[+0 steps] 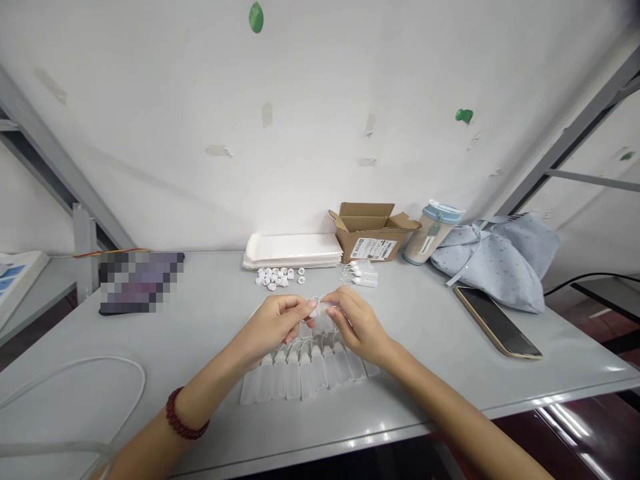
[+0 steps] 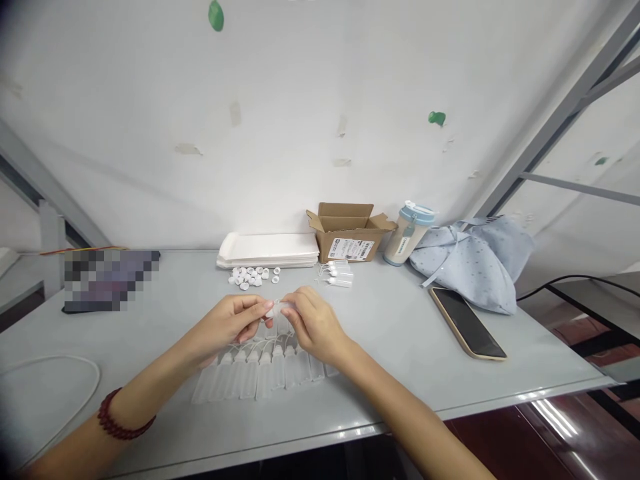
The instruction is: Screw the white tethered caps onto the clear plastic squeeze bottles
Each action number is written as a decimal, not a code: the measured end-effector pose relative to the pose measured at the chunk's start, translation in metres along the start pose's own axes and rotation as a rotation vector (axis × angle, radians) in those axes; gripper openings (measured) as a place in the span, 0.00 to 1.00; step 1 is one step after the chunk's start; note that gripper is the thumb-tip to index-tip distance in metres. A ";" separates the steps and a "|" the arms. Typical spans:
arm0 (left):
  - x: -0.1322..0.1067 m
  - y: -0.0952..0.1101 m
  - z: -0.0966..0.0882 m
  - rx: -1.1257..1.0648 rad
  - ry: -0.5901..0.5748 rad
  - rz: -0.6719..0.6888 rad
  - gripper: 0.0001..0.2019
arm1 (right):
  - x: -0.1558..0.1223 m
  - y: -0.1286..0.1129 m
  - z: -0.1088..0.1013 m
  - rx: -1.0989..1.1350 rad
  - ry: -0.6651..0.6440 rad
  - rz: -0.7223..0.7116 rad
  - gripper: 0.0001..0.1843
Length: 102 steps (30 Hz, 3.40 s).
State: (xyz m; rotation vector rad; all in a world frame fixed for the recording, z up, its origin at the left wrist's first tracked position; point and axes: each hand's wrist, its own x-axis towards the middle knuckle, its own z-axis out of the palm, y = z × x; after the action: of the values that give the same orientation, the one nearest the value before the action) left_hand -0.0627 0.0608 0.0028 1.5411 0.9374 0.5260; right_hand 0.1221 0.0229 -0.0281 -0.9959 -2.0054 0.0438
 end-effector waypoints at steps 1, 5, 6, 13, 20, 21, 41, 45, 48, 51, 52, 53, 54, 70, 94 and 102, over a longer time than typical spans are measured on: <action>0.000 -0.001 0.001 0.005 0.001 0.000 0.21 | 0.000 0.000 0.000 0.001 0.006 -0.005 0.09; 0.000 -0.002 0.005 -0.022 -0.010 0.024 0.23 | 0.001 -0.001 0.000 0.009 0.035 -0.034 0.09; 0.000 -0.002 0.005 -0.028 -0.004 0.024 0.23 | 0.001 -0.002 0.000 0.008 0.036 -0.037 0.09; -0.002 0.001 0.007 -0.028 0.065 0.059 0.14 | -0.002 0.001 0.001 0.041 -0.012 0.037 0.11; 0.000 0.001 0.007 0.017 0.100 0.087 0.14 | 0.000 0.000 0.002 0.090 -0.021 0.100 0.13; 0.000 0.000 0.007 0.038 0.097 0.079 0.15 | 0.000 0.000 0.002 0.091 -0.018 0.097 0.13; -0.001 -0.001 0.009 0.131 0.051 0.002 0.24 | 0.003 -0.001 0.000 0.201 -0.062 0.291 0.19; 0.001 -0.002 0.006 0.053 -0.076 -0.031 0.25 | 0.001 -0.001 0.002 0.160 -0.072 0.259 0.18; 0.000 -0.001 0.003 0.082 -0.083 -0.010 0.24 | 0.000 -0.001 0.003 0.186 -0.087 0.284 0.18; -0.002 0.000 0.004 0.167 -0.024 0.080 0.20 | 0.000 -0.001 0.004 0.219 -0.099 0.363 0.18; -0.002 0.001 0.005 0.180 0.009 0.096 0.18 | 0.000 -0.001 0.005 0.223 -0.105 0.387 0.18; -0.003 0.001 0.006 0.184 0.046 0.096 0.16 | 0.000 -0.001 0.006 0.225 -0.109 0.407 0.18; -0.003 0.002 0.008 0.181 0.080 0.082 0.15 | 0.000 0.000 0.007 0.229 -0.111 0.422 0.19; 0.005 -0.001 -0.002 0.104 0.149 0.037 0.19 | 0.011 0.002 -0.003 0.911 0.035 0.879 0.23; 0.003 -0.005 0.010 -0.013 -0.041 0.049 0.20 | 0.004 0.002 -0.006 0.629 -0.139 0.619 0.16; 0.005 -0.020 0.015 0.623 0.173 0.625 0.15 | 0.007 0.006 -0.005 0.855 -0.142 0.762 0.21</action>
State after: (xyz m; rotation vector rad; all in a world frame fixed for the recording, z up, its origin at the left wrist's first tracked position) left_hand -0.0536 0.0552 -0.0202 2.4118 0.7712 0.8691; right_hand 0.1276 0.0299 -0.0223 -1.1008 -1.3579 1.2870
